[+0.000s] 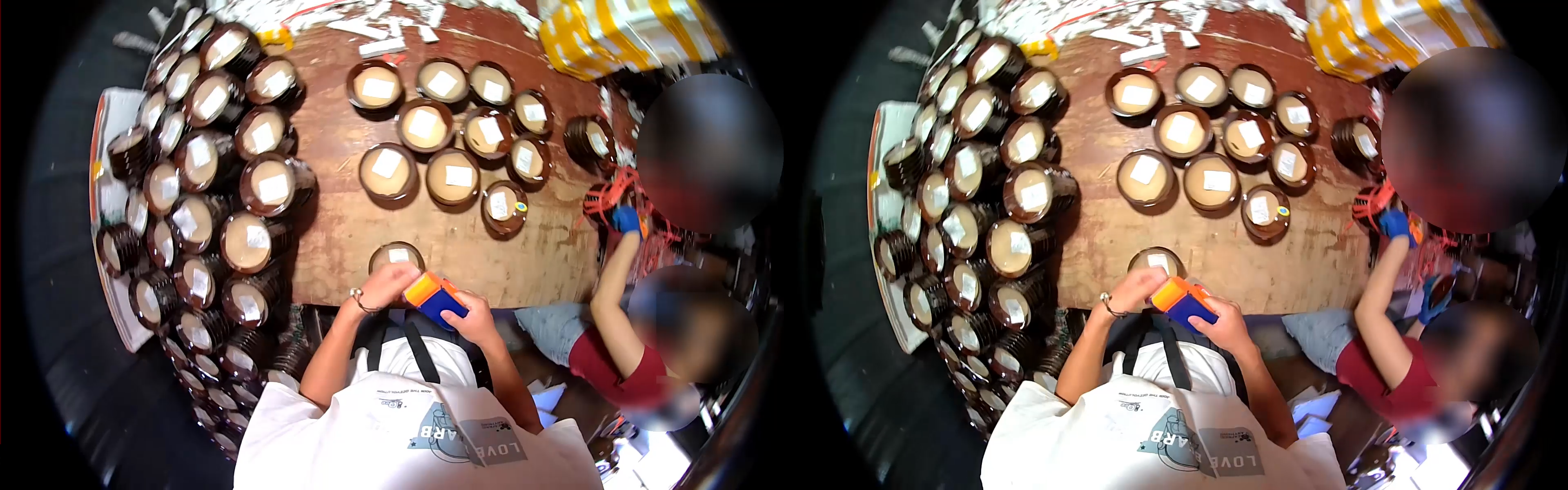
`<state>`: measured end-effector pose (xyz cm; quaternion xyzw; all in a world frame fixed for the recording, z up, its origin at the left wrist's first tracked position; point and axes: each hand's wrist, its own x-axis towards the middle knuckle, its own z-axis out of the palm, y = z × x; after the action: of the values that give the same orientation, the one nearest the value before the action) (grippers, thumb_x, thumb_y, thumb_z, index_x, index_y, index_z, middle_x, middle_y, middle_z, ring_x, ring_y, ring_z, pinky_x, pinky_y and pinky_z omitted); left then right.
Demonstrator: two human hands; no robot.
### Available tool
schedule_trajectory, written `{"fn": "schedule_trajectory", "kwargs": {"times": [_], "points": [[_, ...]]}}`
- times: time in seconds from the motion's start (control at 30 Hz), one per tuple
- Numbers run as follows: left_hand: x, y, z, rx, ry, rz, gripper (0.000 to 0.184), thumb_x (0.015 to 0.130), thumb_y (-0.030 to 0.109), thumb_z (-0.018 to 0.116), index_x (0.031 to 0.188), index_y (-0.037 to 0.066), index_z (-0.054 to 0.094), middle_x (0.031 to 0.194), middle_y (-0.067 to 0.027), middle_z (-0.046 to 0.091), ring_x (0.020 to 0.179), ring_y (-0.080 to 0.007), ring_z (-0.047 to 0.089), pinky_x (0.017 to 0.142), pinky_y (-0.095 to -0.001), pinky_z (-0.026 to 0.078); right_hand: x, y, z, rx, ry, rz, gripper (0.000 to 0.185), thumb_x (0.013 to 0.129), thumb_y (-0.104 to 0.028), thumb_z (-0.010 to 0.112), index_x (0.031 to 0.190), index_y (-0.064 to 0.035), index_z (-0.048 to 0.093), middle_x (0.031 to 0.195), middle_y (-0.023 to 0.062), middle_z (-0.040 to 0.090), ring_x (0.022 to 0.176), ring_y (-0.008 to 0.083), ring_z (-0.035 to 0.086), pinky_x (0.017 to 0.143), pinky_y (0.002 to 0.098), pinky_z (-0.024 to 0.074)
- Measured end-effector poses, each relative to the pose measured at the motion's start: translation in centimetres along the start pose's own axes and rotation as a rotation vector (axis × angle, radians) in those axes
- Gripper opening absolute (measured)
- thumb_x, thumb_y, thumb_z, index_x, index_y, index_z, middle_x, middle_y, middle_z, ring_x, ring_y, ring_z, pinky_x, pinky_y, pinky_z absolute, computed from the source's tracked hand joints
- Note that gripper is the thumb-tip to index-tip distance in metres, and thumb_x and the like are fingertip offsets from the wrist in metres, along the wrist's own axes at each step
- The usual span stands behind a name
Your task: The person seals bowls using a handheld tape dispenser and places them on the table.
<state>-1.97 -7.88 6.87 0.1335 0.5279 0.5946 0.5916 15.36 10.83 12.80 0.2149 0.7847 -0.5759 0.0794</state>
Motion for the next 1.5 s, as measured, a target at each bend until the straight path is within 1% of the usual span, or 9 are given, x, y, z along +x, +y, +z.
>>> {"fn": "schedule_trajectory", "kwargs": {"times": [0.23,0.33,0.43,0.8,1.0,1.1,1.17,1.3,1.5], "points": [[-7.1,-5.9,-3.0,0.629,0.699,0.379,0.021,0.096,0.017,0.056,0.087,0.001,0.067,0.079,-0.0236,0.065,0.072,-0.0405,0.066,0.064,-0.0456,0.05,3.6,-5.0,0.2,-0.128,-0.491,0.197,0.043,0.087,-0.026,0.073,0.124,-0.0037,0.068,0.093,0.0223,0.073,0.079,0.0226,0.072,0.078,0.0353,0.0547],[-8.9,-10.9,-9.3,0.502,1.027,0.045,0.026,0.101,0.016,0.049,0.093,-0.002,0.066,0.08,-0.0238,0.064,0.071,-0.0418,0.064,0.061,-0.0426,0.048,5.7,-6.2,-2.9,-0.359,-0.533,0.183,0.043,0.086,-0.034,0.073,0.117,-0.0039,0.072,0.086,0.023,0.071,0.074,0.0273,0.071,0.074,0.0371,0.0548],[-5.5,-16.9,-11.8,0.755,1.057,0.081,0.022,0.098,0.02,0.06,0.088,0.002,0.066,0.079,-0.0175,0.066,0.07,-0.0367,0.065,0.063,-0.0411,0.051,8.7,-8.5,-4.7,-0.743,-0.555,0.12,0.043,0.083,-0.038,0.074,0.099,0.0019,0.074,0.076,0.0247,0.067,0.068,0.0384,0.067,0.066,0.0421,0.0529],[1.4,-19.3,-8.2,1.159,1.007,0.339,0.02,0.088,0.021,0.07,0.074,0.01,0.061,0.074,-0.0082,0.057,0.075,-0.0306,0.059,0.07,-0.0436,0.05,8.3,-10.0,-4.5,-0.78,-0.558,0.17,0.044,0.084,-0.044,0.071,0.092,-0.0004,0.073,0.071,0.0246,0.065,0.068,0.0418,0.066,0.066,0.0462,0.0531],[2.1,-20.2,-7.1,1.247,0.999,0.129,0.022,0.088,0.026,0.07,0.095,0.008,0.06,0.079,-0.0091,0.059,0.078,-0.0285,0.061,0.072,-0.0428,0.052,8.2,-8.2,-5.4,-0.863,-0.495,0.194,0.046,0.084,-0.044,0.072,0.095,0.0,0.073,0.071,0.0249,0.065,0.07,0.042,0.066,0.068,0.0472,0.0532],[1.7,-19.9,-5.8,0.971,0.984,-0.044,0.024,0.094,0.024,0.066,0.104,0.004,0.057,0.093,-0.0129,0.066,0.092,-0.0265,0.066,0.081,-0.0428,0.052,7.4,-6.2,-6.2,-0.818,-0.5,0.199,0.046,0.085,-0.044,0.072,0.098,0.0,0.073,0.073,0.0255,0.066,0.071,0.042,0.067,0.069,0.0467,0.0537],[0.9,-19.4,-4.5,-0.079,1.062,0.054,0.032,0.1,0.023,0.059,0.122,0.0,0.058,0.119,-0.0187,0.068,0.116,-0.0283,0.064,0.097,-0.0397,0.049,7.1,-5.4,-6.4,-0.742,-0.489,0.189,0.046,0.085,-0.043,0.072,0.1,-0.0001,0.073,0.075,0.026,0.066,0.072,0.0419,0.067,0.07,0.0463,0.054],[0.5,-19.1,-3.1,0.001,0.738,0.242,0.055,0.101,0.013,0.053,0.152,0.0,0.038,0.145,-0.0246,0.052,0.138,-0.0317,0.049,0.113,-0.0351,0.037,6.4,-3.8,-6.4,-0.658,-0.464,0.196,0.047,0.086,-0.042,0.071,0.107,-0.0002,0.073,0.08,0.0262,0.068,0.075,0.0413,0.068,0.072,0.0455,0.0544],[0.8,-18.4,-1.6,-0.045,0.765,0.133,0.051,0.097,0.015,0.058,0.144,0.0,0.046,0.131,-0.0208,0.062,0.125,-0.0281,0.059,0.104,-0.0362,0.045,5.8,-0.2,-7.3,-0.51,-0.38,0.194,0.043,0.088,-0.038,0.07,0.108,0.0001,0.073,0.08,0.0231,0.07,0.072,0.0361,0.069,0.071,0.0436,0.0544]]}}
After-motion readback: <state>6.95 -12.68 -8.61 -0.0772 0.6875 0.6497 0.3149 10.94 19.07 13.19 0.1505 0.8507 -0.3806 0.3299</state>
